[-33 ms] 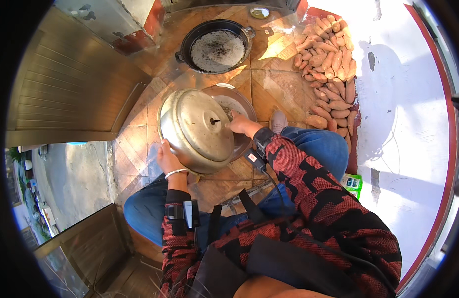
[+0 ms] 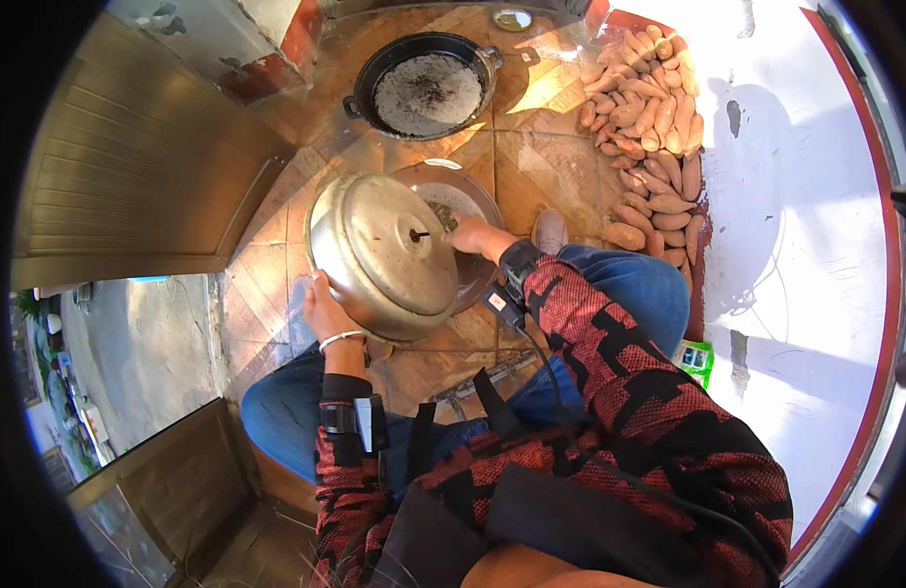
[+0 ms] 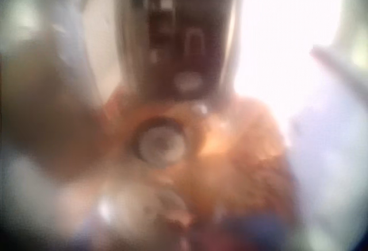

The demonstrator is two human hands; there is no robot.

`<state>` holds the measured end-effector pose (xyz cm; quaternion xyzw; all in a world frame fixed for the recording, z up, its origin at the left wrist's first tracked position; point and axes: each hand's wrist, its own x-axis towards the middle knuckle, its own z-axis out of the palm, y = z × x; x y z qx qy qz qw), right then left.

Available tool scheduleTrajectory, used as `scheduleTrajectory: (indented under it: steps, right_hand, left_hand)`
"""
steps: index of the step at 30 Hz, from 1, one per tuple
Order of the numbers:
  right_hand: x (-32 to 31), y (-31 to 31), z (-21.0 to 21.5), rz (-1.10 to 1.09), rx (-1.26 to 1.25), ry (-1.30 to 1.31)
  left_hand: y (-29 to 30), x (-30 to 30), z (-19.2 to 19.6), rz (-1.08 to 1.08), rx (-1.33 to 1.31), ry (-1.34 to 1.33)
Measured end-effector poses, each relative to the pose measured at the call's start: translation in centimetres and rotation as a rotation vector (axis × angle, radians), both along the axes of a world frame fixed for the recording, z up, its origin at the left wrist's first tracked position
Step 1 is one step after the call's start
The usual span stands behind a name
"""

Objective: The person scrubs a metal pot lid with a steel wool pad while sitting on the floor. They rinse the lid at the sink and then continue scrubbing it on the floor.

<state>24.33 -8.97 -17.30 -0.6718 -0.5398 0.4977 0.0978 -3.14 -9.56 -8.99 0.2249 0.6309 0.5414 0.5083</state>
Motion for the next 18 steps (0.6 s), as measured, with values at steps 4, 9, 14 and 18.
scheduleTrajectory:
  steps: [4, 9, 14, 18]
  right_hand:
    - [4.4, 7.8, -0.5, 0.016, 0.129, -0.036]
    - [16.6, 21.5, -4.0, -0.589, 0.268, 0.179]
    - [27.1, 29.6, -9.1, -0.872, 0.206, 0.147]
    - [33.4, 33.8, -11.6, -0.706, 0.196, -0.197]
  left_hand:
    - [-0.2, -0.3, 2.7, -0.023, -0.020, -0.157]
    - [2.0, 0.9, 4.8, -0.117, -0.121, -0.271]
    - [6.6, 3.2, 5.5, -0.030, -0.313, -0.234]
    - [9.2, 4.2, 4.8, -0.091, -0.359, -0.226]
